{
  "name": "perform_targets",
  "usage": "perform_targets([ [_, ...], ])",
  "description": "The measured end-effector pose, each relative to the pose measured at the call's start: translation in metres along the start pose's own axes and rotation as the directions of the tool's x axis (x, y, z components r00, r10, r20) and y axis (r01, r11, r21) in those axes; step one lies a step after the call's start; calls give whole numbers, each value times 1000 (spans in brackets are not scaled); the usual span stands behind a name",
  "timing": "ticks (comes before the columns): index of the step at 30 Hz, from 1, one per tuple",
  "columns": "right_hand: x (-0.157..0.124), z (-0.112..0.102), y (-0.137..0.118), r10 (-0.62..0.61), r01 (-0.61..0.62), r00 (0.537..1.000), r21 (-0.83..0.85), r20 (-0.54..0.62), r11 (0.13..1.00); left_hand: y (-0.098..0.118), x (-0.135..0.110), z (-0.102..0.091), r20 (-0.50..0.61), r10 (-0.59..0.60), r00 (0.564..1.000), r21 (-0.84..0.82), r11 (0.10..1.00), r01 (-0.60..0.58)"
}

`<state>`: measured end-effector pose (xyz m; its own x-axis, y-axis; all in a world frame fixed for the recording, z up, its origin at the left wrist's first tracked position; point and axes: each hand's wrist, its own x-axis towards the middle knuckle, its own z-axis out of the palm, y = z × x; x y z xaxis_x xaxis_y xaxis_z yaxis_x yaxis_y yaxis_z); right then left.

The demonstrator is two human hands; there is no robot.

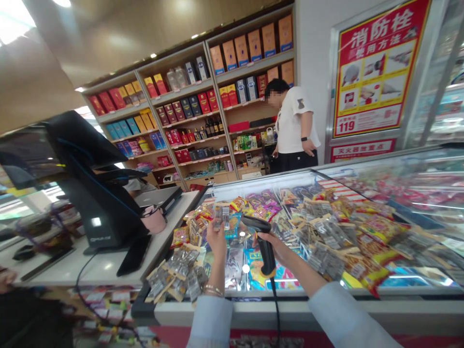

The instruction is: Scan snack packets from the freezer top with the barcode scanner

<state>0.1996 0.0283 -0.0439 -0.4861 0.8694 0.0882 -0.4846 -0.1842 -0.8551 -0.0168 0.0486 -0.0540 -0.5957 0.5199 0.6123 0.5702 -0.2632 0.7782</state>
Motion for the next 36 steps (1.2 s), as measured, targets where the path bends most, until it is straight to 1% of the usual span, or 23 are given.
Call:
perform_targets([
  [3,0,-2,4,-13,13,1000,-31,8,999,1,0,0,-13,-14,1000,-16,1000,14],
  [6,0,-1,7,5,-3,999,-67,34,998,0,-1,0,-9,-2,1000,-33,999,2],
  [8,-1,0,8,7,-4,1000,-85,30,996,-1,-1,1,-2,6,1000,-37,999,-6],
  [11,-3,2,6,-1,3,1000,-101,12,995,-3,-1,1,-2,-1,1000,-35,999,1],
  [15,-6,6,0,3,0,1000,-123,24,992,-3,0,1,-12,19,1000,-10,1000,-19],
  [20,-6,6,0,22,-22,1000,-126,2,992,-4,0,2,-4,23,1000,-7,1000,-23],
  [26,-1,0,5,2,6,998,-134,59,991,-11,2,4,-4,7,1000,-21,1000,-8],
  [28,-2,2,5,6,-1,999,-117,43,993,-12,3,5,-5,-4,1000,-22,1000,4],
  [30,-4,5,0,7,-8,1000,-89,-12,996,-12,4,5,-8,-3,1000,-20,1000,3],
  [32,-9,7,-9,-25,21,997,-63,-67,998,-8,5,5,3,6,1000,-6,1000,-6],
  [34,-18,6,-25,-82,77,991,-51,-106,996,0,4,7,60,5,998,0,1000,-5],
  [36,-30,-1,-46,-137,129,982,-72,-127,989,15,-2,11,158,-5,987,-24,1000,9],
])
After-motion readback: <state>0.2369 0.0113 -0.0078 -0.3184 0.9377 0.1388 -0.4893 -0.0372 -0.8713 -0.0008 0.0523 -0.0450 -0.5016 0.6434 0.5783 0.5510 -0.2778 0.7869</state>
